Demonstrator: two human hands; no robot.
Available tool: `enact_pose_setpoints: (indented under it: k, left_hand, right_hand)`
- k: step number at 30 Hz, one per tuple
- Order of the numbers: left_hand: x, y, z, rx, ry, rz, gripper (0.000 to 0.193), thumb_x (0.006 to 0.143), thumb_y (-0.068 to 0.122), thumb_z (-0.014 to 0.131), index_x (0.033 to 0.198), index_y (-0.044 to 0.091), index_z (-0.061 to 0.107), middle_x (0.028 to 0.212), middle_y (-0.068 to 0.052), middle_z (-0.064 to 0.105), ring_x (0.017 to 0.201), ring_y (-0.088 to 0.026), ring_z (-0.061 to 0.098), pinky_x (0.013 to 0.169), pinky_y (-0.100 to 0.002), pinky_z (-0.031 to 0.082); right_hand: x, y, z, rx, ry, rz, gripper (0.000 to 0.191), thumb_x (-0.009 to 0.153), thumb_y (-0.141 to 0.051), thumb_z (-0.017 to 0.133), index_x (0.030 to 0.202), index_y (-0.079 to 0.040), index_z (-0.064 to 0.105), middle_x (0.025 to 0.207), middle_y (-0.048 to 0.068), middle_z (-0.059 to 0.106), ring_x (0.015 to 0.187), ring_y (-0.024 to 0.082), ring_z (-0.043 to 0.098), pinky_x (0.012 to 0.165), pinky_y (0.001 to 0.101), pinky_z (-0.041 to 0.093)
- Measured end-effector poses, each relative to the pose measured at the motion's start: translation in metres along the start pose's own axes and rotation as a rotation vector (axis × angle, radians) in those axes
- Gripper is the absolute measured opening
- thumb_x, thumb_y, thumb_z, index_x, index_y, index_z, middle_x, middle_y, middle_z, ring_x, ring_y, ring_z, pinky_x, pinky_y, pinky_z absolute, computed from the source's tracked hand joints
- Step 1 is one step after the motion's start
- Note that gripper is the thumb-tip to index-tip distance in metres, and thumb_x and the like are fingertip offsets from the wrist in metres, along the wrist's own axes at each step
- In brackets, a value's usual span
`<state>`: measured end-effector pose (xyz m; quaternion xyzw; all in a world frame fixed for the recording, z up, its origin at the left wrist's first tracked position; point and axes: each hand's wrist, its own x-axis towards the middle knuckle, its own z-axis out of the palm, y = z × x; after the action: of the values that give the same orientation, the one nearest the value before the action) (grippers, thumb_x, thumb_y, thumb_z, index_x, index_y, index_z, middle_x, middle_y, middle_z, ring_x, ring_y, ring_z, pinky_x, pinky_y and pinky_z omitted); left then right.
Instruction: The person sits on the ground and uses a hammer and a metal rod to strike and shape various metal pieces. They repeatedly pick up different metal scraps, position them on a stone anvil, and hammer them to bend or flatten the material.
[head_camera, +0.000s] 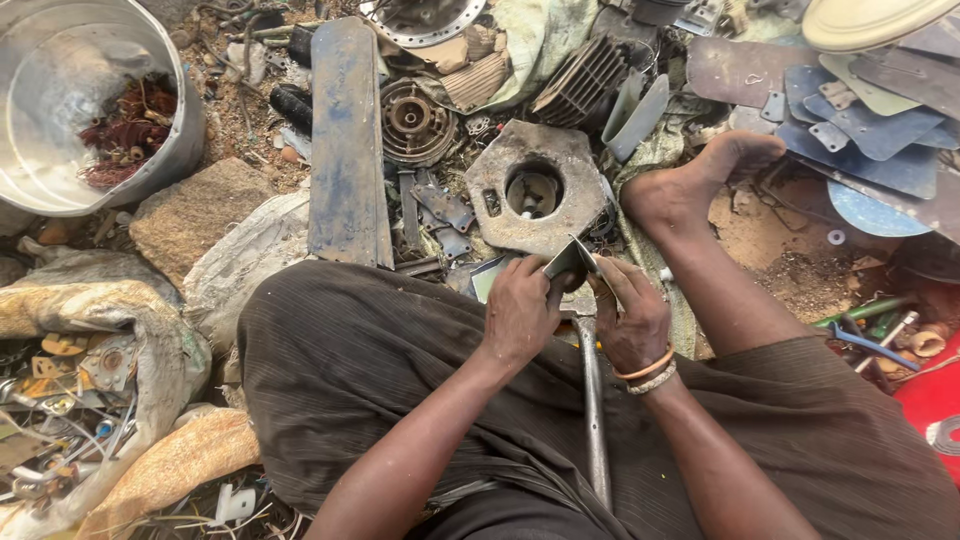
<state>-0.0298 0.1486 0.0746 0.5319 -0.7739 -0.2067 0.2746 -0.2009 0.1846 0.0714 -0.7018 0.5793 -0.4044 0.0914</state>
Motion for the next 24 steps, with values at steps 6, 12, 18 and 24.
enact_pose_setpoints:
  k: [6,12,18,24]
  left_hand:
    - [-0.004,-0.002,-0.009,0.063,0.209,0.390,0.016,0.103,0.008,0.058,0.110,0.000,0.070,0.116,-0.013,0.071,0.108,-0.027,0.067,0.098,-0.043,0.052]
    - [0.003,-0.024,-0.004,-0.674,-0.068,-0.686,0.036,0.104,0.041,0.048,0.130,0.018,0.059,0.106,-0.012,0.071,0.096,-0.021,0.070,0.082,-0.036,0.058]
    - [0.018,-0.062,-0.024,0.377,0.097,-0.039,0.047,0.090,0.041,0.063,0.117,0.004,0.068,0.109,-0.018,0.073,0.092,-0.027,0.070,0.073,-0.046,0.055]
    - [0.035,0.005,-0.015,-0.350,-0.434,-0.502,0.050,0.096,0.045,0.068,0.132,0.012,0.058,0.109,-0.016,0.072,0.089,-0.024,0.069,0.080,-0.043,0.052]
  right_hand:
    - [0.000,0.013,0.003,0.416,-0.175,0.866,0.016,0.099,-0.006,0.067,0.108,0.002,0.078,0.088,0.018,0.077,0.072,0.027,0.070,0.061,0.0403,0.052]
    - [0.004,0.043,-0.009,1.340,0.051,0.823,0.018,0.100,-0.001,0.068,0.115,0.008,0.066,0.092,0.016,0.073,0.072,0.021,0.067,0.066,0.0320,0.056]
    - [0.014,0.034,-0.019,0.939,-0.102,0.813,0.023,0.102,-0.008,0.053,0.120,0.002,0.062,0.101,0.014,0.076,0.089,0.018,0.078,0.075,0.0309,0.066]
    - [0.023,-0.002,-0.006,0.016,-0.124,-0.097,0.037,0.109,0.003,0.046,0.142,-0.009,0.058,0.131,0.015,0.070,0.123,0.031,0.066,0.112,0.0415,0.053]
